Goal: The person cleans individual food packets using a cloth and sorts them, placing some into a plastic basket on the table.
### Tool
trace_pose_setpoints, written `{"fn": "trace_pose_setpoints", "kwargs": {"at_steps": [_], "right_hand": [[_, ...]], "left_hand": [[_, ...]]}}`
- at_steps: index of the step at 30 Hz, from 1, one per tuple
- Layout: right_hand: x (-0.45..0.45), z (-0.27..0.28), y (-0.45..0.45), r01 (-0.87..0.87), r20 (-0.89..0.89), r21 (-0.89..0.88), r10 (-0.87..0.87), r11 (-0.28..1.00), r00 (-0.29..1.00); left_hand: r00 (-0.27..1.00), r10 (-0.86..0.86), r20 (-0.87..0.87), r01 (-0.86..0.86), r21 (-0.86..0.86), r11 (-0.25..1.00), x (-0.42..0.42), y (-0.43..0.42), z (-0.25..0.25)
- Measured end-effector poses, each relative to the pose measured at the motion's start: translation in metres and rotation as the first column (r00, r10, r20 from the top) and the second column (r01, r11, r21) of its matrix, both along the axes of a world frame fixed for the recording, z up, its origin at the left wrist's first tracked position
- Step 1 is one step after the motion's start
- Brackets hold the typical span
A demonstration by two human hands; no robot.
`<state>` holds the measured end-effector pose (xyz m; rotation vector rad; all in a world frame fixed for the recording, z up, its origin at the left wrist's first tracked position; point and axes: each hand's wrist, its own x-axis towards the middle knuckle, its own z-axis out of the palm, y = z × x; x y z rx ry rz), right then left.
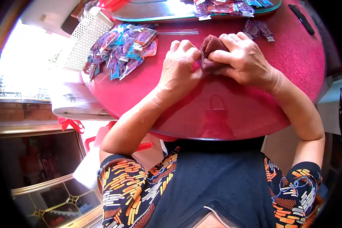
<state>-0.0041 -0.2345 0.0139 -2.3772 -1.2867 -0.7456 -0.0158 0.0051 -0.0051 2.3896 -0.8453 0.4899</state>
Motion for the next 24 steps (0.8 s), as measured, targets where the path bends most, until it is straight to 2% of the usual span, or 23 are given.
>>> {"fn": "trace_pose_setpoints", "kwargs": {"at_steps": [1, 3, 5, 8, 9, 11, 12, 15, 16, 19, 22, 23, 24], "right_hand": [[0.000, -0.003, 0.003, 0.045, 0.028, -0.020, -0.045, 0.999, 0.999], [0.002, 0.004, 0.000, 0.182, -0.044, -0.111, -0.187, 0.977, 0.981], [0.006, 0.004, -0.004, 0.257, -0.034, -0.101, -0.261, 0.961, 0.965], [0.006, 0.018, -0.007, 0.233, -0.096, -0.148, -0.249, 0.961, 0.964], [0.005, 0.017, -0.004, 0.129, -0.162, -0.066, -0.138, 0.989, 0.977], [-0.004, 0.015, 0.006, 0.029, -0.175, -0.072, -0.041, 0.997, 0.984], [-0.004, 0.017, 0.006, 0.036, -0.110, -0.148, -0.052, 0.988, 0.993], [0.012, 0.027, -0.001, 0.112, -0.185, -0.287, -0.170, 0.951, 0.968], [0.018, 0.025, -0.005, 0.188, -0.106, -0.326, -0.233, 0.926, 0.967], [0.026, 0.017, -0.011, 0.242, -0.185, -0.181, -0.275, 0.953, 0.944], [0.025, 0.022, -0.024, 0.169, -0.333, -0.058, -0.179, 0.984, 0.926], [0.028, 0.021, -0.031, 0.099, -0.378, 0.008, -0.089, 0.995, 0.921], [0.029, 0.023, -0.033, 0.114, -0.409, 0.043, -0.086, 0.993, 0.908]], "left_hand": [[1.000, 0.005, 0.026, -0.005, 0.004, 1.000, 0.000, -0.001, -0.002], [1.000, -0.005, 0.019, 0.004, 0.015, 1.000, -0.002, -0.002, 0.001], [1.000, -0.002, 0.015, 0.001, 0.027, 1.000, -0.004, -0.003, 0.005], [1.000, 0.017, 0.010, -0.017, 0.052, 0.999, -0.005, -0.003, 0.007], [1.000, 0.023, 0.009, -0.023, 0.060, 0.998, -0.003, -0.003, 0.005], [1.000, 0.031, -0.001, -0.030, 0.060, 0.998, -0.002, -0.002, 0.002], [1.000, 0.030, -0.008, -0.030, 0.054, 0.998, -0.002, -0.001, 0.001], [0.999, 0.015, 0.045, -0.017, 0.043, 0.999, -0.003, -0.002, 0.004], [0.999, 0.006, 0.047, -0.008, 0.046, 0.999, -0.004, -0.002, 0.006], [0.998, -0.039, 0.054, 0.037, 0.044, 0.998, -0.006, -0.003, 0.010], [0.989, -0.143, 0.040, 0.142, 0.038, 0.989, -0.007, 0.000, 0.012], [0.986, -0.158, 0.054, 0.156, 0.033, 0.987, -0.008, -0.002, 0.013], [0.983, -0.170, 0.075, 0.169, 0.023, 0.985, -0.008, -0.004, 0.014]]}}
